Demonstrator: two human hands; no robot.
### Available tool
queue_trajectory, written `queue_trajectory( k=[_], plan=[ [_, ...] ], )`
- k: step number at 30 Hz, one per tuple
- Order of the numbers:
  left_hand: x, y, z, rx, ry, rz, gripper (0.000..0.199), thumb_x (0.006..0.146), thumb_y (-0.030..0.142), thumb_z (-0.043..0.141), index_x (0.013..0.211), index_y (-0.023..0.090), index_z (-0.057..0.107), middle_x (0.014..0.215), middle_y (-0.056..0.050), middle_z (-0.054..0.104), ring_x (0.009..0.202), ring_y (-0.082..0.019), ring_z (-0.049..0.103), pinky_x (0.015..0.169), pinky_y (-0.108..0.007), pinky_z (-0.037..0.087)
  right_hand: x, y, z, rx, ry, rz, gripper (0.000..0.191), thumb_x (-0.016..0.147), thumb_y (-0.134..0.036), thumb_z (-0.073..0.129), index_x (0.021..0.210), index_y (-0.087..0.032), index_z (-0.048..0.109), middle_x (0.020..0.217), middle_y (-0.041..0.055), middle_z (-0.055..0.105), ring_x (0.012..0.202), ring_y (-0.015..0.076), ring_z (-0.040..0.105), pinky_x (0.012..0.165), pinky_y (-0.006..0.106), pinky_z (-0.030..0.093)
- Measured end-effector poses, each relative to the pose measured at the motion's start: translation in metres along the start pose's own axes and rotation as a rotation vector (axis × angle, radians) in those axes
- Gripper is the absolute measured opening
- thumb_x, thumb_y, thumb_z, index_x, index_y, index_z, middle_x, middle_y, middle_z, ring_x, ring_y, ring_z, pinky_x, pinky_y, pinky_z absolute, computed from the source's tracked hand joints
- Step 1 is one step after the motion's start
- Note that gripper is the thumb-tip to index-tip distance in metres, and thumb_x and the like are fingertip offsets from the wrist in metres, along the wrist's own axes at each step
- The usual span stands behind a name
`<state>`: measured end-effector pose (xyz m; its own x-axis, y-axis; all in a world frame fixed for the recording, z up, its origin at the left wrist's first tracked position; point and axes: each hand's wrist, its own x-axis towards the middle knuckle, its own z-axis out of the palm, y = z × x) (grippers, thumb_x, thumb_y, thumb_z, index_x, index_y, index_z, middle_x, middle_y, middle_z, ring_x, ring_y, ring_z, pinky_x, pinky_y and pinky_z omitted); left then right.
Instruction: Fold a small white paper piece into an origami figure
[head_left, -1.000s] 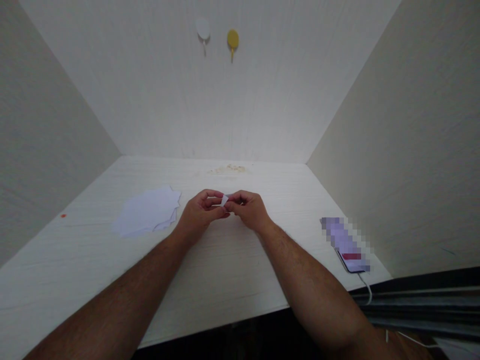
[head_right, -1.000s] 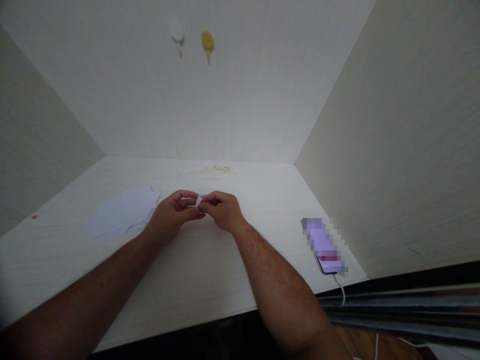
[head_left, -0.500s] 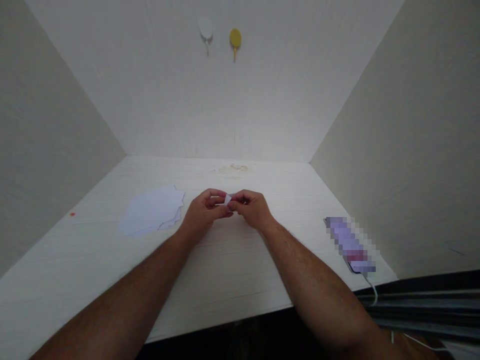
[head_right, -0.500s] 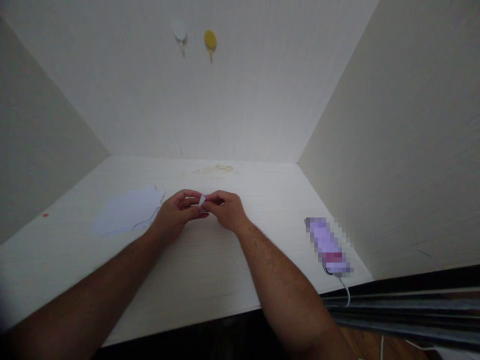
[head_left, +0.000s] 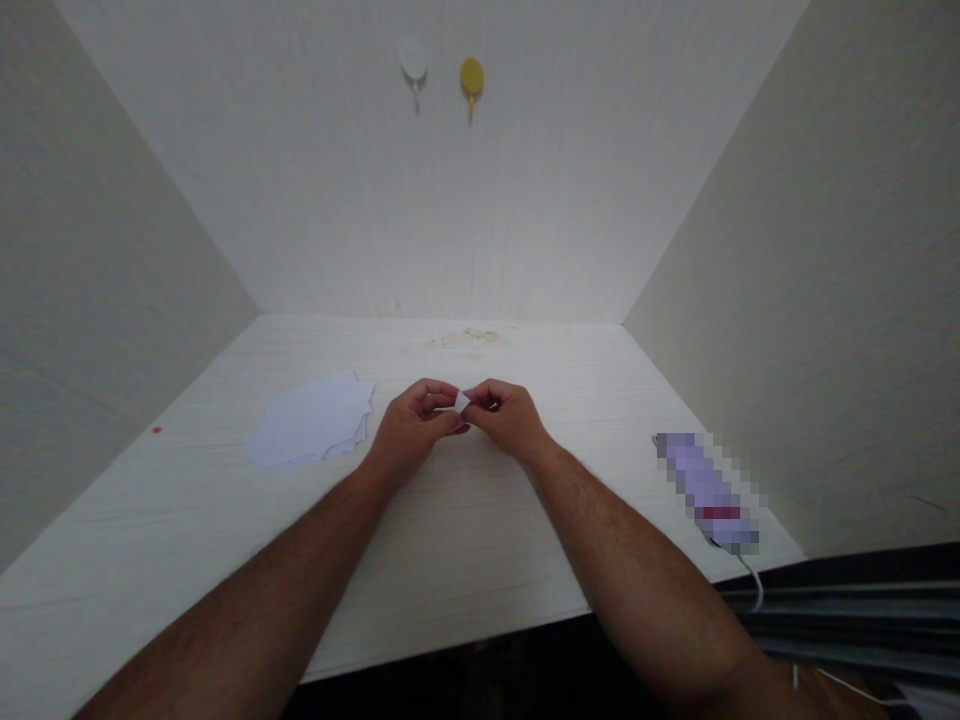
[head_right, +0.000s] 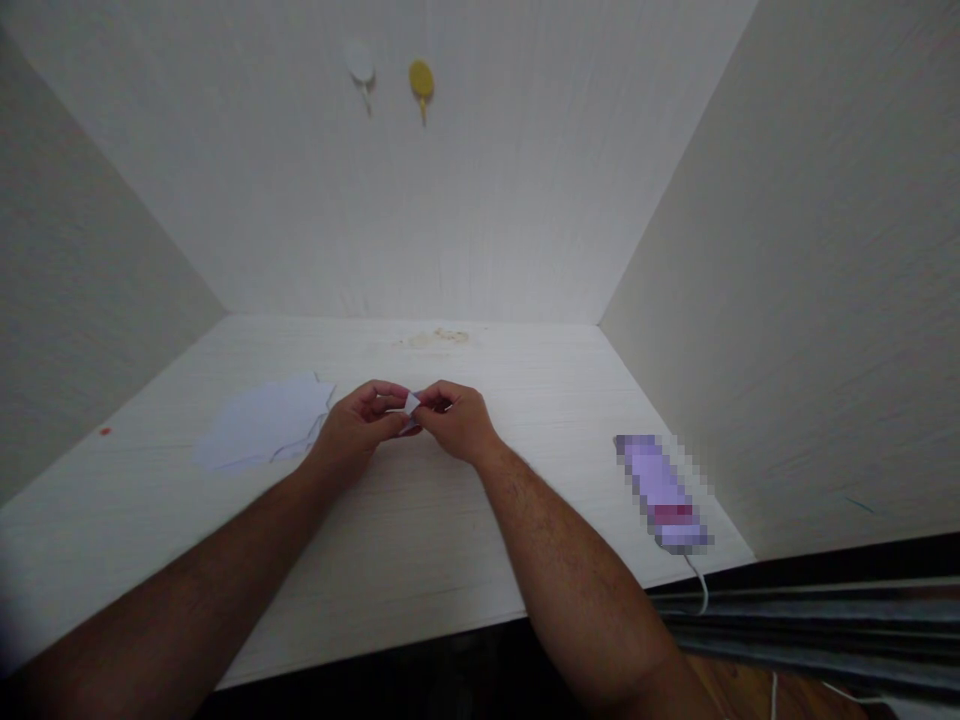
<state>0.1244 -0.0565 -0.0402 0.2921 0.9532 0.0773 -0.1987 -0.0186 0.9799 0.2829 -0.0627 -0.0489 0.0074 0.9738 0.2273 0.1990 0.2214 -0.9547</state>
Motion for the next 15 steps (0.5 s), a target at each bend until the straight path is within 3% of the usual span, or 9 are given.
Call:
queue_trajectory(
  k=[6, 15],
  plan=[
    [-0.0006, 0.0013, 0.0002, 0.014, -0.005, 0.008, 0.039, 0.067, 0.025, 0.077, 0.103, 0.016, 0.066, 0.095, -0.006, 0.072, 0.08, -0.019, 0.07, 0.083, -0.043, 0.058, -0.0012, 0.0, 0.0002, 0.094, -0.038, -0.006, 0.006, 0.069, -0.022, 0.066, 0.072, -0.019, 0.062, 0.067, -0.0028, 0.066, 0.063, 0.0124, 0.063, 0.063, 0.027, 0.051],
    [-0.0017, 0.0035, 0.0007, 0.176, 0.088, 0.007, 0.025, 0.065, 0.024, 0.077, 0.088, 0.019, 0.07, 0.078, -0.002, 0.072, 0.069, -0.017, 0.068, 0.076, -0.036, 0.057, -0.0031, -0.0048, -0.0017, -0.164, -0.005, -0.097, 0.004, 0.074, -0.022, 0.063, 0.071, -0.02, 0.061, 0.07, -0.0022, 0.064, 0.068, 0.0121, 0.057, 0.068, 0.027, 0.046]
  ],
)
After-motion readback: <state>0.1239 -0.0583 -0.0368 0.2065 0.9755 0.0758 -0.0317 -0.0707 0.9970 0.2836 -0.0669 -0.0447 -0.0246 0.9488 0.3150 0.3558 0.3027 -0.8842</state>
